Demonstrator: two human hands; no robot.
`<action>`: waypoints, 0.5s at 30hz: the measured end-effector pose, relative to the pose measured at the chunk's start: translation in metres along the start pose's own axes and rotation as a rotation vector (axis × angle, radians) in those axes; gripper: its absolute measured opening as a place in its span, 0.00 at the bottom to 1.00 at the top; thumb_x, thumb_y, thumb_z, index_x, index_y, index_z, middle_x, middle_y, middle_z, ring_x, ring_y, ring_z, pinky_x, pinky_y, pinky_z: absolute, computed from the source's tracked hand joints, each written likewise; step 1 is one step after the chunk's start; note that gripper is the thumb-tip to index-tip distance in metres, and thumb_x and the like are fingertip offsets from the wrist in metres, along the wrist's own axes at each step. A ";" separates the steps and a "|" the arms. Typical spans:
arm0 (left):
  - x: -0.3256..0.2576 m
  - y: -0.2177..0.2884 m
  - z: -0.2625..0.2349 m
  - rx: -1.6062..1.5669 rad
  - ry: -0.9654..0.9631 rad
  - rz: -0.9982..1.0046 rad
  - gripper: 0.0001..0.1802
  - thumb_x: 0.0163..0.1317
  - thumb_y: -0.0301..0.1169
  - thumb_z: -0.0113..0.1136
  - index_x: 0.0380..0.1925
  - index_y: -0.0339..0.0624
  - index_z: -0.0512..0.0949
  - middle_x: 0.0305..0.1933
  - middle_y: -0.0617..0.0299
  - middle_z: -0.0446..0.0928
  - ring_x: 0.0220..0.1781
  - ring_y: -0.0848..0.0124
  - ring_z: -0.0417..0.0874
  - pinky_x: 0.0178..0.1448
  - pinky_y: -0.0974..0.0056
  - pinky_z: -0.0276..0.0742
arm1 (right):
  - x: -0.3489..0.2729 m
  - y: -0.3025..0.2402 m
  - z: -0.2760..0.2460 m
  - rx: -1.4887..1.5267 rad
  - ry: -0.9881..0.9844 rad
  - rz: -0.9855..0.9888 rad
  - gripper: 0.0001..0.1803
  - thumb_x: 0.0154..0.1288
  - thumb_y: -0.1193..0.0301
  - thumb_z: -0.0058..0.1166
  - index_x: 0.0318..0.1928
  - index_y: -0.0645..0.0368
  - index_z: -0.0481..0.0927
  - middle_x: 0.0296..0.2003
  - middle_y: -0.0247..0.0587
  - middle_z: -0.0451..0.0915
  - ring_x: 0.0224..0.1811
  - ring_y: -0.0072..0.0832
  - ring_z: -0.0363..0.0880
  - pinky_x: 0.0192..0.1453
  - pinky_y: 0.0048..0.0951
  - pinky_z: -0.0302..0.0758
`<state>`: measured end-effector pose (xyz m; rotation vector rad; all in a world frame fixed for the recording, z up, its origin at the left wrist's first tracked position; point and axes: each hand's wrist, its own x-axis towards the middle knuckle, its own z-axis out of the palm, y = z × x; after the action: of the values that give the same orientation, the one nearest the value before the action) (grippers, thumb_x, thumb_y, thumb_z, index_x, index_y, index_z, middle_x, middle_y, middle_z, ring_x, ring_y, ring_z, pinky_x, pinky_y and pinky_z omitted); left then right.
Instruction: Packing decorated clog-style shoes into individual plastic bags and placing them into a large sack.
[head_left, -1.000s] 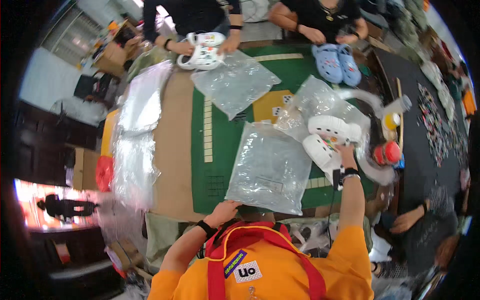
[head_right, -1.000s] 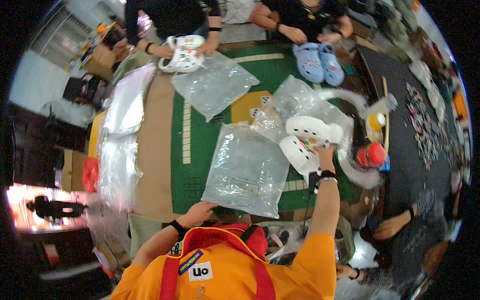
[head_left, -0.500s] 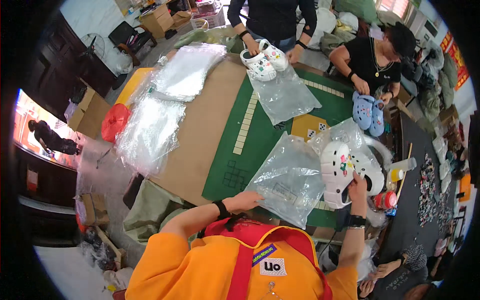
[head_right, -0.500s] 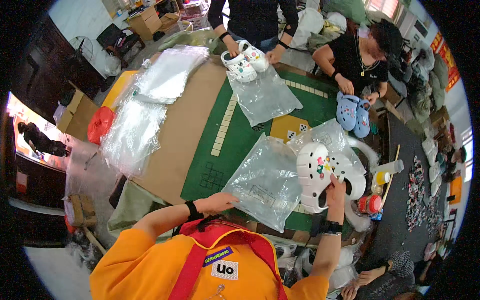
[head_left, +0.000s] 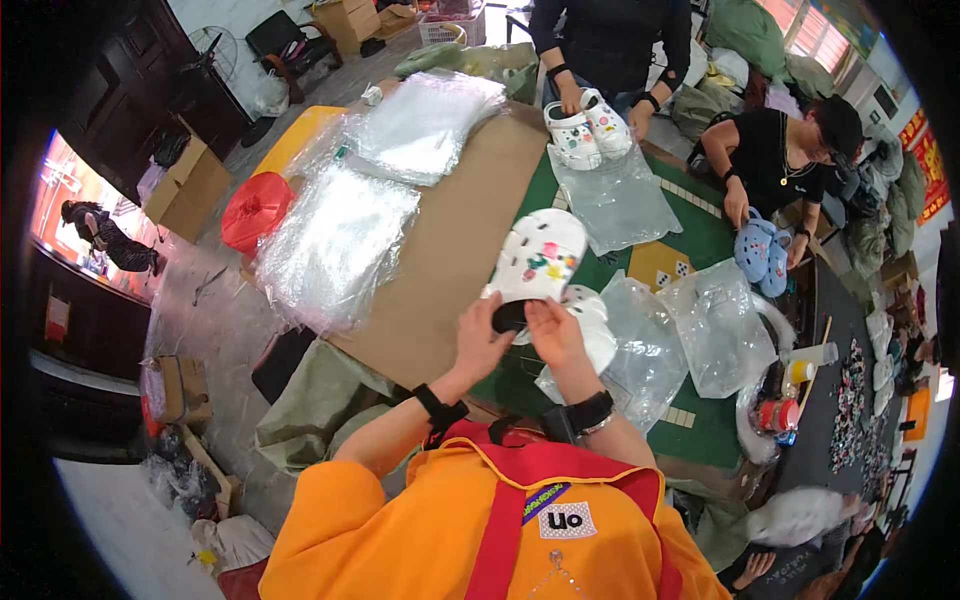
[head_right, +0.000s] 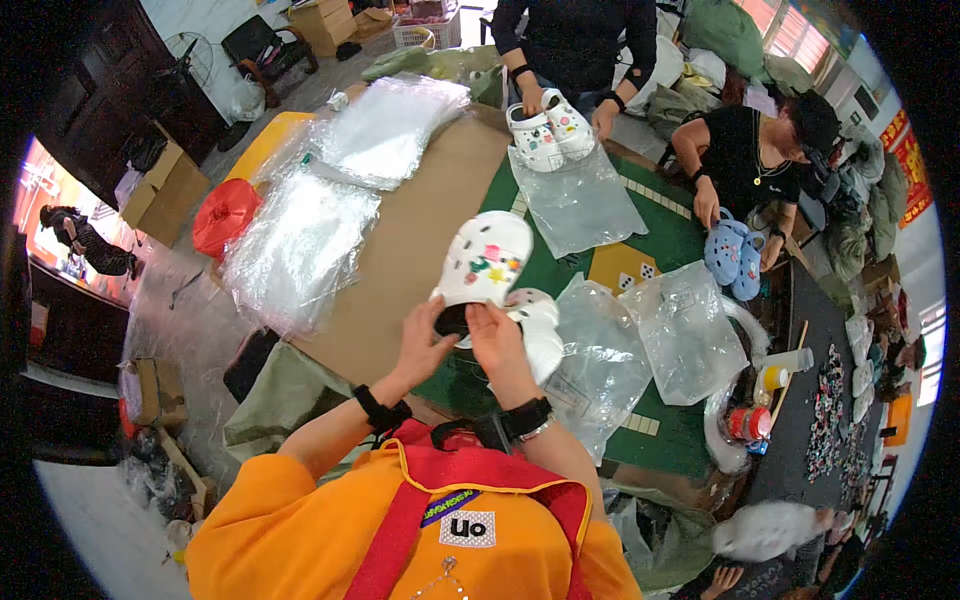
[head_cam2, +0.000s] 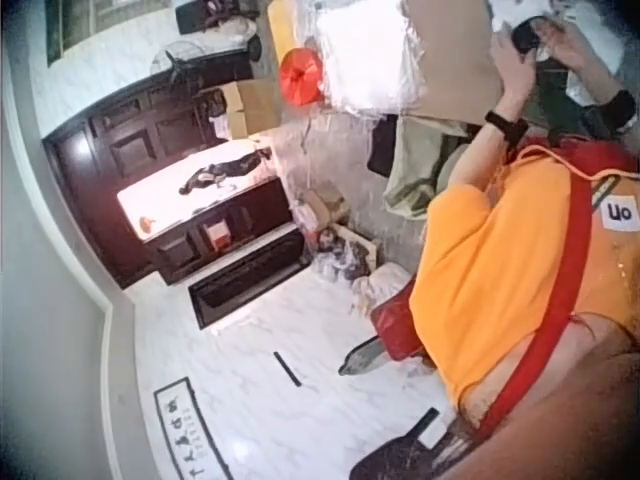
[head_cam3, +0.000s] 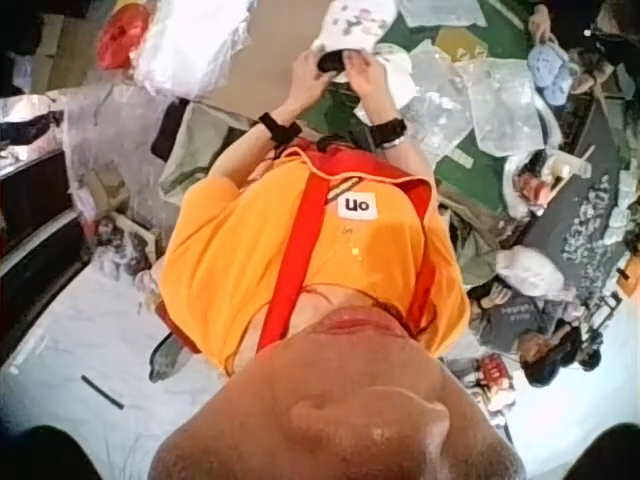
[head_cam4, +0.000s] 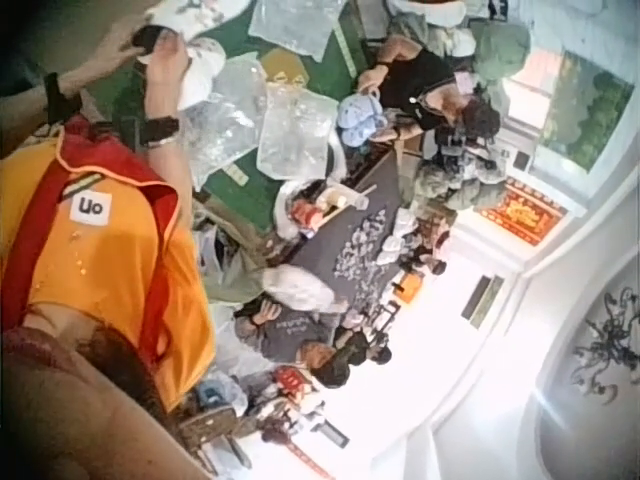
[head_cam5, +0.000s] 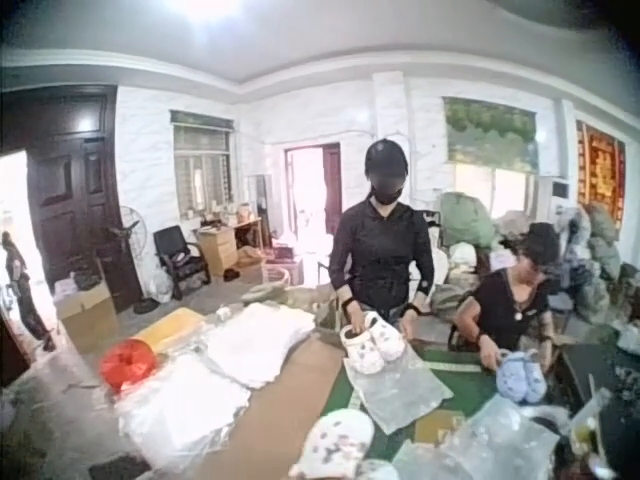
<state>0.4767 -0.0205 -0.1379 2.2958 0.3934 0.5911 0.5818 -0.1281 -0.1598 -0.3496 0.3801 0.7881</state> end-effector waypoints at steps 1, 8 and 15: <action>-0.003 -0.010 -0.011 0.029 0.073 -0.003 0.36 0.40 0.26 0.59 0.54 0.40 0.60 0.48 0.50 0.66 0.51 0.53 0.66 0.54 0.55 0.62 | -0.001 0.017 0.013 0.007 0.046 0.001 0.10 0.60 0.77 0.42 0.43 0.65 0.68 0.40 0.45 0.75 0.45 0.35 0.73 0.52 0.37 0.70; -0.039 -0.140 -0.017 0.204 -0.156 -0.306 0.30 0.46 0.23 0.47 0.54 0.37 0.58 0.40 0.41 0.70 0.42 0.44 0.72 0.45 0.50 0.68 | -0.021 0.056 0.010 -0.480 -0.091 0.516 0.18 0.63 0.62 0.41 0.47 0.63 0.67 0.48 0.48 0.71 0.50 0.34 0.70 0.52 0.33 0.68; -0.030 -0.156 -0.017 0.082 -0.292 -0.460 0.29 0.46 0.26 0.46 0.53 0.37 0.58 0.44 0.39 0.70 0.46 0.45 0.71 0.49 0.50 0.66 | -0.051 -0.008 -0.078 -0.698 0.151 0.712 0.17 0.62 0.55 0.42 0.39 0.55 0.69 0.36 0.41 0.74 0.37 0.27 0.72 0.40 0.31 0.69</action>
<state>0.4260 0.0847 -0.2470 2.2164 0.7807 0.0103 0.5391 -0.1991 -0.2037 -0.9594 0.3630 1.6017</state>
